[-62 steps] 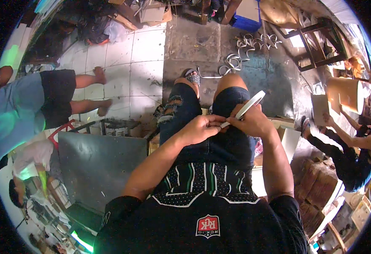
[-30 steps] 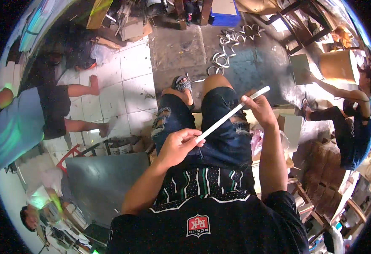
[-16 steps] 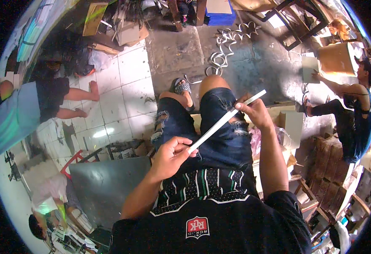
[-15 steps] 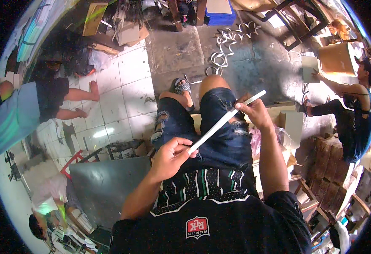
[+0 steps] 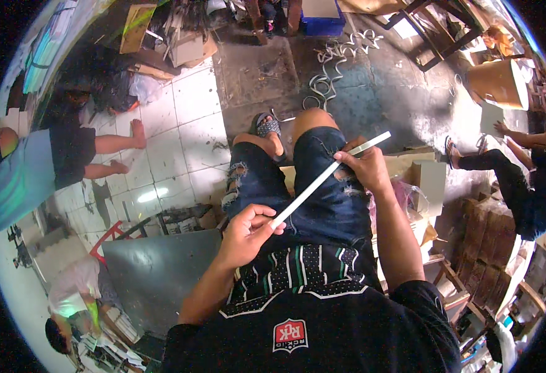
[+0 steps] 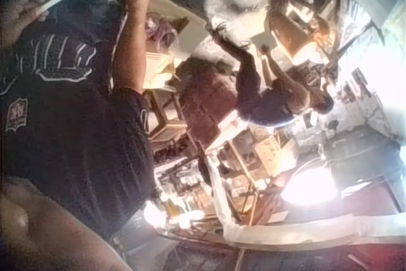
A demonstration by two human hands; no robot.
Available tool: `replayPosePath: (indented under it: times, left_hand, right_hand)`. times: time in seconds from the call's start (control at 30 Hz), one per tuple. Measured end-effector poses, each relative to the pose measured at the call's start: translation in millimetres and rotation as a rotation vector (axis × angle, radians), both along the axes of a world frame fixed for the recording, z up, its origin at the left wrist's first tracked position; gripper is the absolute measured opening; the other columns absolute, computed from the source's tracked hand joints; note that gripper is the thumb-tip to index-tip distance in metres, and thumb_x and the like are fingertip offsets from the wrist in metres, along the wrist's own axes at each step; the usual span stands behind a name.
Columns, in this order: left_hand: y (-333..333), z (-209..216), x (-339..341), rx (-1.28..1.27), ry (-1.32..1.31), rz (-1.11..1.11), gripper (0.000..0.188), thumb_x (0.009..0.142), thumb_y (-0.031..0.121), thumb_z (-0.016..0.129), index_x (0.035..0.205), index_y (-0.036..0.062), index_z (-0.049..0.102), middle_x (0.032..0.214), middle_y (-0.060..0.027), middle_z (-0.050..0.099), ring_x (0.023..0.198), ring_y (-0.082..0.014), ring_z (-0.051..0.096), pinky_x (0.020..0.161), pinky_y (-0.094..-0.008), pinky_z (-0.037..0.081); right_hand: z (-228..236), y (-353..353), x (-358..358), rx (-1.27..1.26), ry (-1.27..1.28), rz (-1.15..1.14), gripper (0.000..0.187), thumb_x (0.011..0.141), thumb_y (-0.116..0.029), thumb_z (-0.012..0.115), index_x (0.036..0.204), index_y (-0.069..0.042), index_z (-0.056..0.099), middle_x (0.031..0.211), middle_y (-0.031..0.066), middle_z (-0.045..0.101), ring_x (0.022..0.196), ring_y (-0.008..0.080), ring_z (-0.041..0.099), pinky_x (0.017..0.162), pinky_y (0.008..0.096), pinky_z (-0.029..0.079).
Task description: The person unwinds a long white ribbon from a large wooden spool by hand and then wraps the ribbon around a smaller white core.
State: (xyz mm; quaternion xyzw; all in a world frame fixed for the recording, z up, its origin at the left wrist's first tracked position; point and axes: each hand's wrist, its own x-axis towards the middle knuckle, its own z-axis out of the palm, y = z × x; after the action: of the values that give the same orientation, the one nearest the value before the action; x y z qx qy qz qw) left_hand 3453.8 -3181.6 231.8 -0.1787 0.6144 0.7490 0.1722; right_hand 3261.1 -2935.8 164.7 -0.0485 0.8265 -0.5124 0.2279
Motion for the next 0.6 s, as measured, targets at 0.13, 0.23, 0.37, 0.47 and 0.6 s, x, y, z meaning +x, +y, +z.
replayPosePath:
  times: [0.13, 0.23, 0.37, 0.47, 0.6]
  left_hand:
    - [-1, 1, 0, 0.003, -0.015, -0.003, 0.021, 0.094, 0.005, 0.057, 0.112, -0.0016, 0.048, 0.096, -0.0185, 0.069, 0.087, -0.0212, 0.068, 0.081, -0.0332, 0.054]
    - [-1, -1, 0, 0.016, -0.021, -0.004, 0.021, 0.093, 0.005, 0.057, 0.112, -0.0012, 0.048, 0.096, -0.0186, 0.069, 0.087, -0.0212, 0.068, 0.081, -0.0334, 0.054]
    - [-1, -2, 1, 0.010, -0.014, -0.004, 0.021, 0.093, 0.005, 0.057, 0.111, -0.0009, 0.048, 0.096, -0.0185, 0.069, 0.087, -0.0212, 0.068, 0.081, -0.0335, 0.054]
    - [-2, -3, 2, -0.001, 0.003, -0.014, 0.020, 0.094, 0.005, 0.057, 0.111, -0.0009, 0.048, 0.096, -0.0183, 0.069, 0.087, -0.0213, 0.068, 0.081, -0.0335, 0.054]
    - [-4, -4, 2, -0.006, 0.008, -0.009, 0.018, 0.094, 0.005, 0.056, 0.110, -0.0008, 0.048, 0.096, -0.0178, 0.069, 0.087, -0.0214, 0.068, 0.080, -0.0335, 0.055]
  right_hand:
    - [1, 0, 0, -0.009, 0.027, -0.008, 0.026, 0.076, -0.023, 0.080, 0.078, -0.003, 0.064, 0.069, 0.0073, 0.067, 0.062, 0.0127, 0.062, 0.058, 0.0309, 0.048]
    - [-5, 2, 0, 0.000, 0.080, 0.011, 0.026, 0.076, -0.023, 0.080, 0.079, -0.003, 0.064, 0.068, 0.0079, 0.067, 0.061, 0.0128, 0.062, 0.057, 0.0308, 0.048]
    - [-5, 1, 2, -0.052, 0.021, -0.026, 0.027, 0.075, -0.024, 0.081, 0.079, -0.003, 0.063, 0.067, 0.0084, 0.067, 0.060, 0.0131, 0.062, 0.057, 0.0308, 0.048]
    - [-2, 0, 3, -0.040, -0.021, -0.027, 0.028, 0.075, -0.024, 0.081, 0.079, -0.003, 0.063, 0.066, 0.0088, 0.067, 0.060, 0.0134, 0.063, 0.056, 0.0309, 0.049]
    - [-9, 0, 8, 0.019, 0.105, -0.025, 0.029, 0.073, -0.025, 0.082, 0.080, -0.004, 0.064, 0.067, 0.0096, 0.067, 0.060, 0.0153, 0.063, 0.058, 0.0316, 0.050]
